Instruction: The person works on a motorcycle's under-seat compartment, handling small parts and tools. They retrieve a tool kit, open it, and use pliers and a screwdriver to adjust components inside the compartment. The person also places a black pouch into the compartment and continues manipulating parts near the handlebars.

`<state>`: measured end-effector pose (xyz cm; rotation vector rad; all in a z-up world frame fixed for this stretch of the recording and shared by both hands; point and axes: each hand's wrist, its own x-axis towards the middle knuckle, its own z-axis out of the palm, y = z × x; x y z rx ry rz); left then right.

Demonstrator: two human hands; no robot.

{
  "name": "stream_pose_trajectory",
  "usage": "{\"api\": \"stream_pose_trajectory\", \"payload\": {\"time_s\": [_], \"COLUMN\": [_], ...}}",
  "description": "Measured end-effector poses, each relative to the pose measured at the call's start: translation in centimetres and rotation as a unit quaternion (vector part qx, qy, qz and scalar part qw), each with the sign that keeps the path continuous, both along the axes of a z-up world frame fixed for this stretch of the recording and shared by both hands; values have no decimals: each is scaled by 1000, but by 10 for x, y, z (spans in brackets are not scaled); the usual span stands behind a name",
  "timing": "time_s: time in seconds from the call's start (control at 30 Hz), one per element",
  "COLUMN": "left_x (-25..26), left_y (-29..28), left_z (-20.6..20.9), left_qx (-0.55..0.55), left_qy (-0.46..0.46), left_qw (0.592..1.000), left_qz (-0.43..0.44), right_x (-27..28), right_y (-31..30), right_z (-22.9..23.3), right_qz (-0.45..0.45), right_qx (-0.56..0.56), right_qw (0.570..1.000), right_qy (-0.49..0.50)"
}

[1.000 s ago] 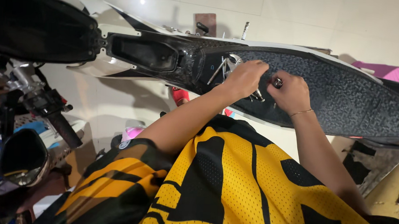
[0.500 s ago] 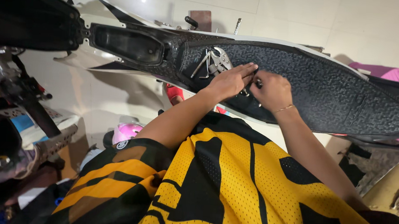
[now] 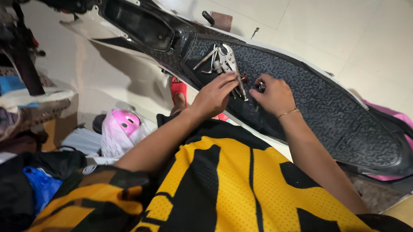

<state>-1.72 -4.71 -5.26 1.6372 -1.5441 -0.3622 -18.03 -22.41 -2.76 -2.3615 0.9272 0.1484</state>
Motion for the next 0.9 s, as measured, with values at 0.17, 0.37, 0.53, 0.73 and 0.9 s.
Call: {"api": "stream_pose_trajectory", "payload": {"time_s": [0.17, 0.37, 0.53, 0.73, 0.9], "left_x": [-9, 3, 16, 48, 79], "left_y": [22, 39, 47, 59, 74], "left_z": [3, 12, 10, 7, 1], "left_qx": [-26, 13, 12, 50, 76], "left_qy": [5, -9, -11, -8, 11], "left_qw": [996, 986, 982, 976, 976], "left_qz": [89, 169, 188, 213, 202], "right_x": [-8, 2, 17, 32, 36], "right_y": [-22, -20, 2, 25, 28], "right_z": [-6, -8, 2, 17, 10], "right_qz": [13, 78, 67, 39, 5], "right_qx": [8, -111, -160, -226, -202], "right_qw": [1000, 990, 985, 971, 978], "right_qy": [-7, -33, 16, 69, 56]}}
